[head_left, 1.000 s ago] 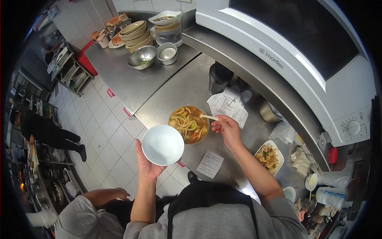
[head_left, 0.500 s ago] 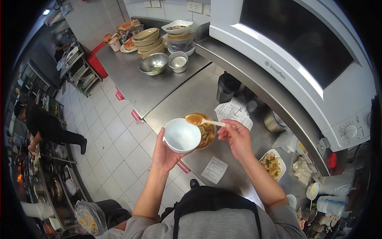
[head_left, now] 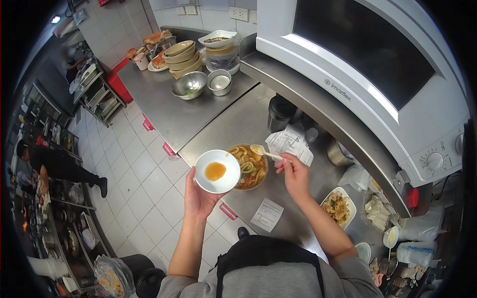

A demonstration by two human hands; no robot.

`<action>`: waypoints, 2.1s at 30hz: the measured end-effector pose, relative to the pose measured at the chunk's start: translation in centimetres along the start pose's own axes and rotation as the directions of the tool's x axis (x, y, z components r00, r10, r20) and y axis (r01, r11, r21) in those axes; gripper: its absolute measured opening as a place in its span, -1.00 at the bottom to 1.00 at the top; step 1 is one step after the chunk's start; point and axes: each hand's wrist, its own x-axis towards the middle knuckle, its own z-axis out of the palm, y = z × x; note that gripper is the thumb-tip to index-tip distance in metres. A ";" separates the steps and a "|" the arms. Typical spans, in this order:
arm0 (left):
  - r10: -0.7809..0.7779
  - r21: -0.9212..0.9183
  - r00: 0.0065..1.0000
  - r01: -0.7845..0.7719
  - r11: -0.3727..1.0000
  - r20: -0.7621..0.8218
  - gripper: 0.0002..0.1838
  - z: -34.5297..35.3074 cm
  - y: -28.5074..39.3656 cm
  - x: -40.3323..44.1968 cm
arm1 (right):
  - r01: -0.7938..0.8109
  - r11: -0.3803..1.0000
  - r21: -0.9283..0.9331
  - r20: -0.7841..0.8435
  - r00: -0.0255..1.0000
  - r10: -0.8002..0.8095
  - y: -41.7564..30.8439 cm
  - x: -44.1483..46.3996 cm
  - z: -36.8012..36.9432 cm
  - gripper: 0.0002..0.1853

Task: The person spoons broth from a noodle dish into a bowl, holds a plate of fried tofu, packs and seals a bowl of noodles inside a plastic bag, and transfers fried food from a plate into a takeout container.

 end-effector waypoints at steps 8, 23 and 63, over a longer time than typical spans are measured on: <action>0.066 0.004 0.993 -0.066 0.998 -0.094 -0.28 0.2 0.7 -1.0 | -0.134 0.987 0.090 -0.035 0.990 0.137 6.0 -1.1 2.6 -0.77; 0.002 0.029 1.000 -0.002 1.000 -0.029 -0.31 0.3 -0.2 -0.2 | -0.436 0.582 0.687 0.176 0.876 0.448 0.0 -0.4 0.3 -0.77; 0.017 0.030 0.997 -0.015 0.999 -0.077 -0.34 0.6 -0.8 0.0 | -0.383 0.594 0.707 0.151 0.903 0.403 -1.6 -1.2 1.5 -0.78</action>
